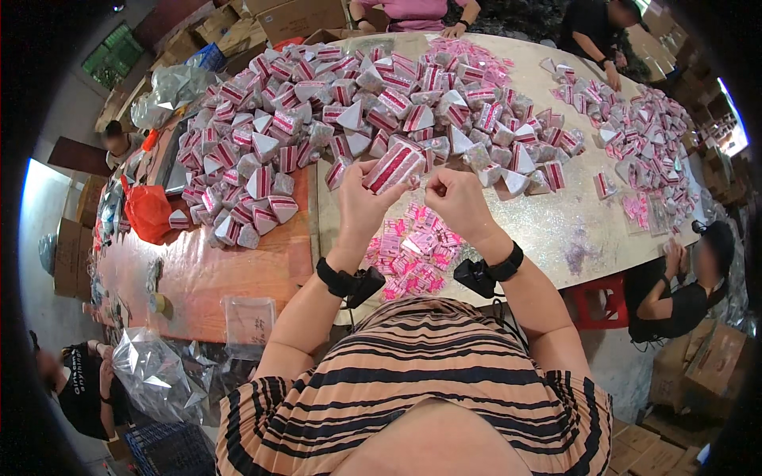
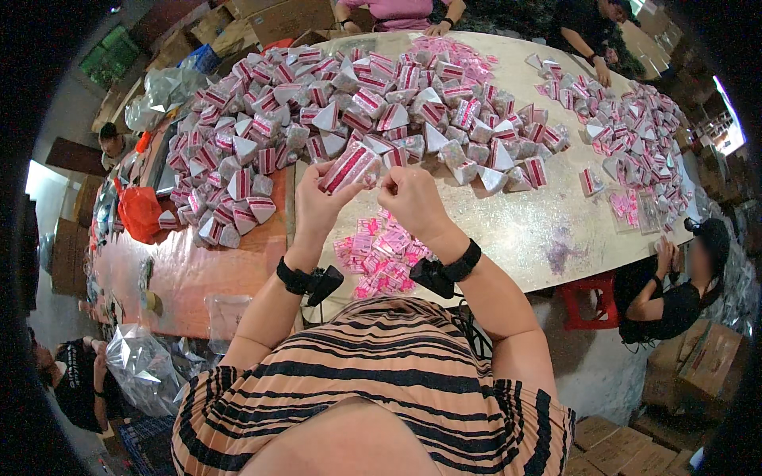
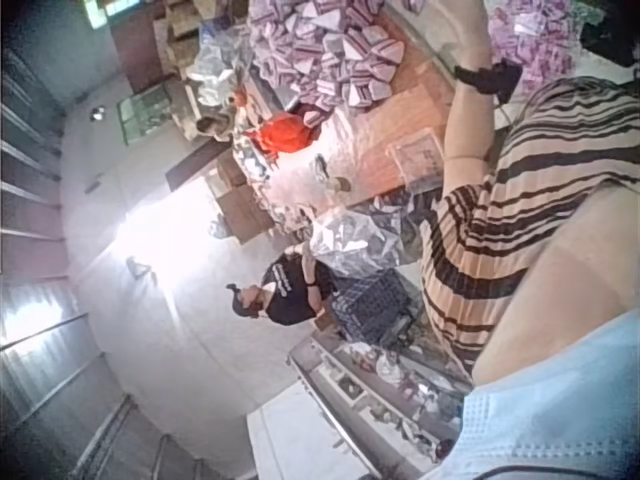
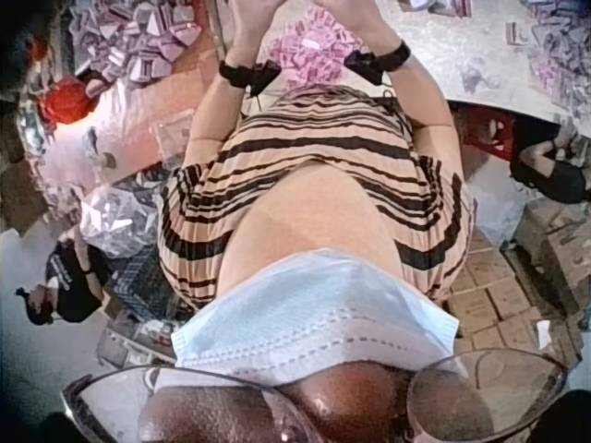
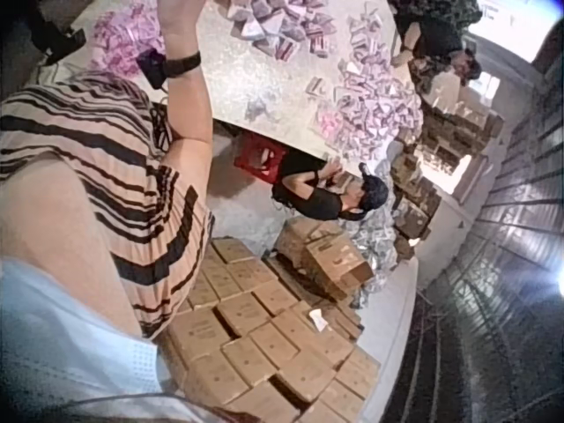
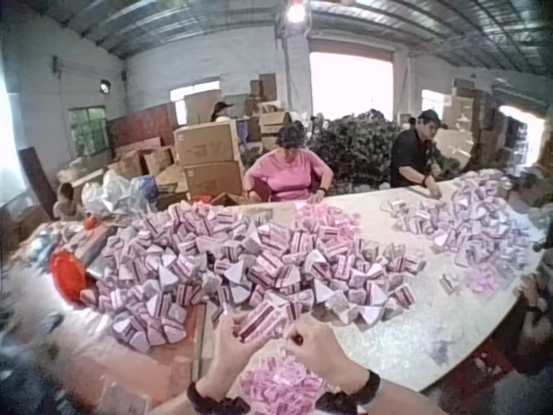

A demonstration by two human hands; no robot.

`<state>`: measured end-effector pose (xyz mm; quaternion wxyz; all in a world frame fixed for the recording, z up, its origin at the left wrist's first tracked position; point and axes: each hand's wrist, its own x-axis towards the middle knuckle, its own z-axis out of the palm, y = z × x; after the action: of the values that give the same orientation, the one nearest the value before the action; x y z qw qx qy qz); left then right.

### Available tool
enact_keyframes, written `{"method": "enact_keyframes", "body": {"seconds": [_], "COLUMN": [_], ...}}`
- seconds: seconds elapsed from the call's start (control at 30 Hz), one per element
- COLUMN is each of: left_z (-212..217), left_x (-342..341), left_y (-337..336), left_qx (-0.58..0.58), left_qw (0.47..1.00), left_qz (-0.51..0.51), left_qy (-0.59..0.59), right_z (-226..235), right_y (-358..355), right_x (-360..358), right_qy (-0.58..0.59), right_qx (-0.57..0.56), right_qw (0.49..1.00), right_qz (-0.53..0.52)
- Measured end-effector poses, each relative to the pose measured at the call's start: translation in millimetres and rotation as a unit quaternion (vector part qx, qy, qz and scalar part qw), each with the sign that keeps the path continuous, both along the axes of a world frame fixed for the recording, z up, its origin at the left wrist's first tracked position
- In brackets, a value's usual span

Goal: The person places small pink items into clear plastic bags and seals them by hand. The person then places the sealed bags onto a table covered with similar packaged items. Other people are visible in the background performing similar tasks.

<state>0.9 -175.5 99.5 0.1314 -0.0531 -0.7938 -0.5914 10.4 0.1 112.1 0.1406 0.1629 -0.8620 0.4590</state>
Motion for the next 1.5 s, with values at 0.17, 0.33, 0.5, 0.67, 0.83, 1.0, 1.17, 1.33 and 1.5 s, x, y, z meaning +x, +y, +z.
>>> {"method": "enact_keyframes", "body": {"seconds": [0.17, 0.33, 0.5, 0.67, 0.83, 1.0, 1.17, 1.33, 1.5], "left_z": [-1, 2, -4, -15, -15, -6, 2, 2, 5], "left_x": [-1, 2, 2, -6, -6, -1, 1, -1, -2], "left_y": [-3, -1, -1, -2, 4, 6, 1, -3, -5], "left_qx": [0.017, -0.009, -0.004, 0.01, 0.073, 0.128, 0.054, -0.054, -0.075], "left_qw": [1.0, 1.0, 0.999, 1.0, 0.994, 0.989, 0.997, 0.997, 0.996], "left_qz": [-0.006, 0.003, -0.002, 0.001, -0.052, -0.065, -0.049, -0.028, -0.037], "left_qy": [-0.023, -0.024, -0.032, -0.016, 0.06, 0.019, -0.003, 0.045, 0.028], "right_z": [3, 5, 1, -1, -6, -6, -2, 3, 1], "right_y": [0, 0, 2, 5, 8, 9, 9, 8, 9], "right_x": [1, 3, 2, -1, -5, -5, -2, 0, -1], "right_qy": [-0.004, -0.012, -0.061, -0.22, -0.267, -0.269, -0.258, -0.206, -0.106], "right_qx": [-0.001, 0.0, -0.04, -0.199, -0.293, -0.305, -0.288, -0.184, -0.096], "right_qw": [1.0, 1.0, 0.997, 0.953, 0.915, 0.91, 0.919, 0.959, 0.986], "right_qz": [0.01, 0.01, 0.026, 0.069, 0.077, 0.083, 0.081, 0.066, 0.084]}}
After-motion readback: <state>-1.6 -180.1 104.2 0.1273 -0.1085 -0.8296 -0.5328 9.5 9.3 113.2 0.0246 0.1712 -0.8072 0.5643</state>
